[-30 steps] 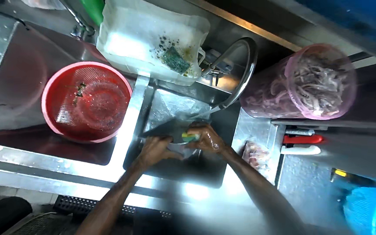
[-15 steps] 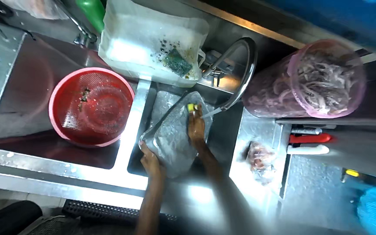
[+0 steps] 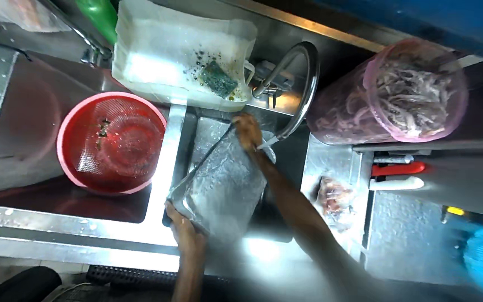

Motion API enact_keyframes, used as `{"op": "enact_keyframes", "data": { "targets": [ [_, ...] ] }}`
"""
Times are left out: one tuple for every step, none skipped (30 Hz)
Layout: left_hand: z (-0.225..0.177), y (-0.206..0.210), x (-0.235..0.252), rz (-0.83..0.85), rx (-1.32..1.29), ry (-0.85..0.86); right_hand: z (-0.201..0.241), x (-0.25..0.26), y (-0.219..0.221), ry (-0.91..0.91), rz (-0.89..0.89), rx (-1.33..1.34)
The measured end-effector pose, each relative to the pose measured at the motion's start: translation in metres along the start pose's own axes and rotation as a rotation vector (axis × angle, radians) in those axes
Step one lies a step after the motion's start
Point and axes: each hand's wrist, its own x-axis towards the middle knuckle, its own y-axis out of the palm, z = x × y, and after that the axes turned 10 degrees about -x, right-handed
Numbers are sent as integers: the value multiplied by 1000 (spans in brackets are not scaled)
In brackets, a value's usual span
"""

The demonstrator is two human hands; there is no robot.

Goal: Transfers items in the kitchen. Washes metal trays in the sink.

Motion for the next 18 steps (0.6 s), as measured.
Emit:
{"op": "enact_keyframes", "data": {
  "targets": [
    [-3, 0, -5, 0, 10, 32, -14, 6, -7, 178, 0, 29],
    [-5, 4, -9, -9, 14, 68, -24, 3, -10, 370, -7, 15],
    [-6, 10, -12, -6, 18, 102, -32, -7, -8, 535, -36, -12],
    [-7, 17, -16, 9, 22, 135, -35, -24, -5, 652, -73, -6],
    [-6, 23, -18, 34, 37, 169, -30, -49, -1, 704, -103, 17],
    [-2, 27, -19, 72, 71, 207, -19, -77, 5, 724, -105, 62],
    [3, 32, -17, 116, 122, 256, 0, -104, 13, 711, -94, 128],
    [11, 35, -12, 162, 182, 317, 25, -133, 19, 667, -97, 208],
    [18, 38, -6, 207, 239, 369, 53, -162, 22, 594, -130, 296],
    [21, 41, 1, 243, 303, 407, 81, -186, 22, 501, -176, 376],
    [24, 45, 9, 269, 363, 440, 104, -202, 20, 397, -218, 438],
    [27, 48, 15, 298, 404, 480, 119, -209, 17, 299, -262, 480],
    [28, 51, 19, 331, 424, 530, 124, -206, 15, 211, -325, 488],
    [27, 55, 21, 365, 439, 584, 120, -195, 15, 132, -399, 454],
    [23, 57, 18, 390, 474, 634, 106, -181, 15, 65, -483, 382],
    [17, 57, 14, 409, 529, 683, 86, -165, 12, 7, -543, 316],
    [12, 56, 11, 419, 589, 741, 62, -147, 4, -29, -544, 283],
    [7, 55, 9, 423, 648, 820, 37, -130, -7, -36, -490, 273]
  ]
}}
